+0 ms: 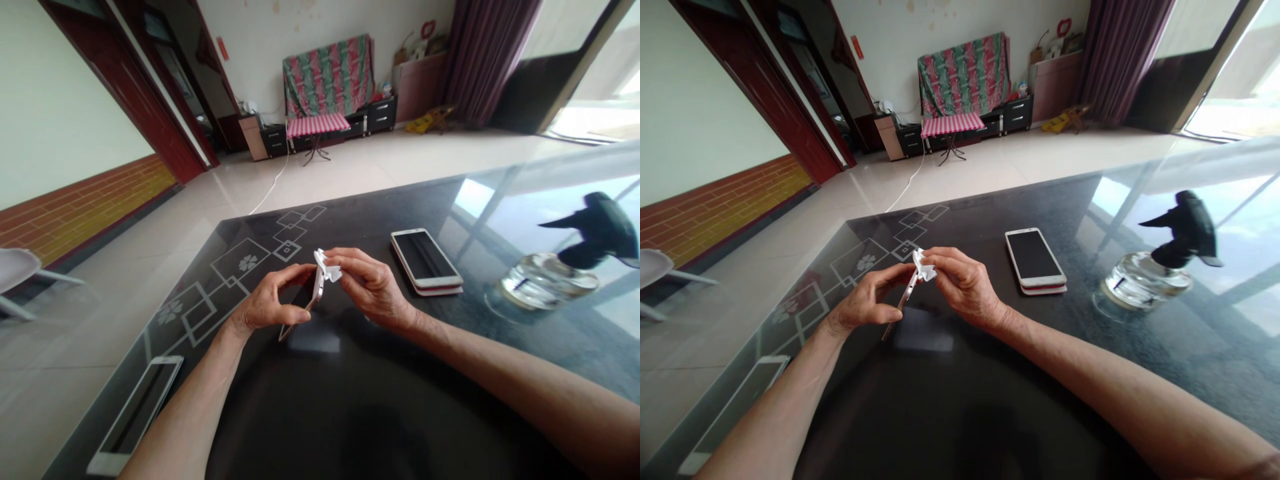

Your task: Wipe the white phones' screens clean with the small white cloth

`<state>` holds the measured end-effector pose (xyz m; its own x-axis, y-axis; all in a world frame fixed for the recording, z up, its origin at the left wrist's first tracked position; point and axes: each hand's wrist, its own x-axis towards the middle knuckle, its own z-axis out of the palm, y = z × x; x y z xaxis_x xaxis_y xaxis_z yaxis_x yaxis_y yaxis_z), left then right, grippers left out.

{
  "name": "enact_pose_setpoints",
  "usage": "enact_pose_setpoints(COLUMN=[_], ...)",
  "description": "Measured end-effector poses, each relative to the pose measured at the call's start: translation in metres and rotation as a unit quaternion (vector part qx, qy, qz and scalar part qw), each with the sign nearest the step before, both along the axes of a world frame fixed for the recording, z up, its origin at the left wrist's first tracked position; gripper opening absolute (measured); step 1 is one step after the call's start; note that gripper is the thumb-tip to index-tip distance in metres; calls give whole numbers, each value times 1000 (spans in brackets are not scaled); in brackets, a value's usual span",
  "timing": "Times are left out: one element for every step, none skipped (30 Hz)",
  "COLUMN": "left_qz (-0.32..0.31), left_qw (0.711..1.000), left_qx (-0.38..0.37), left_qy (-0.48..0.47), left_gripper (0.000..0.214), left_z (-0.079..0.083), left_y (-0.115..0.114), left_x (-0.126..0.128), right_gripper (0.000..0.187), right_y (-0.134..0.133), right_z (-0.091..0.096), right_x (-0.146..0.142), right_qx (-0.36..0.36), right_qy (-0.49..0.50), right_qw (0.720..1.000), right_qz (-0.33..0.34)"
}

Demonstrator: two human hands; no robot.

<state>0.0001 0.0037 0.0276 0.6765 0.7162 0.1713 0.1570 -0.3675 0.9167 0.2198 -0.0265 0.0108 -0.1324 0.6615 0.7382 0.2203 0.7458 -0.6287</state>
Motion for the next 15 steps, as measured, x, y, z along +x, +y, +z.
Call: enact_pose_setpoints(left_qz=[4, 7, 10, 13, 15, 19, 22, 24, 24, 23, 20, 17, 16, 15, 13], left_qw=[1000, 1000, 1000, 1000, 1000, 999, 999, 999, 999, 999, 999, 999, 999, 999, 999], left_qx=[-1, -4, -6, -8, -10, -11, -13, -15, -16, -17, -18, -17, -16, -16, -17], left_qy=[-6, -11, -16, -20, -22, -23, -25, -26, -28, -30, -32, -33, -35, -37, -38], left_gripper=[71, 72, 72, 71, 71, 72, 72, 72, 72, 71, 71, 70, 69, 69, 69], left_z=[-1, -2, -2, -3, -4, -4, -4, -4, -4, -4, -4, -4, -5, -5, -5], left_y=[0, 1, 1, 2, 2, 2, 2, 2, 2, 3, 3, 3, 3, 3, 3], left_x=[-1, -1, -2, -2, -2, -3, -3, -3, -3, -2, -2, -2, -2, -2, -2], right_gripper=[19, 19, 19, 20, 20, 20, 21, 21, 21, 21, 22, 22, 22, 22, 22], right_y=[-2, -4, -6, -8, -9, -11, -13, -14, -15, -16, -17, -17, -17, -17, -17], right_z=[1, 3, 4, 6, 7, 9, 10, 11, 12, 12, 13, 13, 14, 13, 13], right_x=[-1, -2, -3, -3, -4, -4, -5, -5, -5, -5, -5, -5, -5, -5, -5], right_qx=[10, 20, 29, 37, 43, 48, 51, 54, 56, 57, 58, 60, 62, 65, 67], right_qy=[-2, -5, -8, -11, -15, -18, -22, -25, -29, -32, -35, -37, -38, -39, -39], right_qw=[1000, 1000, 1000, 999, 999, 999, 998, 998, 998, 998, 998, 997, 997, 997, 997], right_qz=[2, 4, 6, 8, 10, 12, 13, 15, 17, 18, 20, 20, 21, 21, 23])
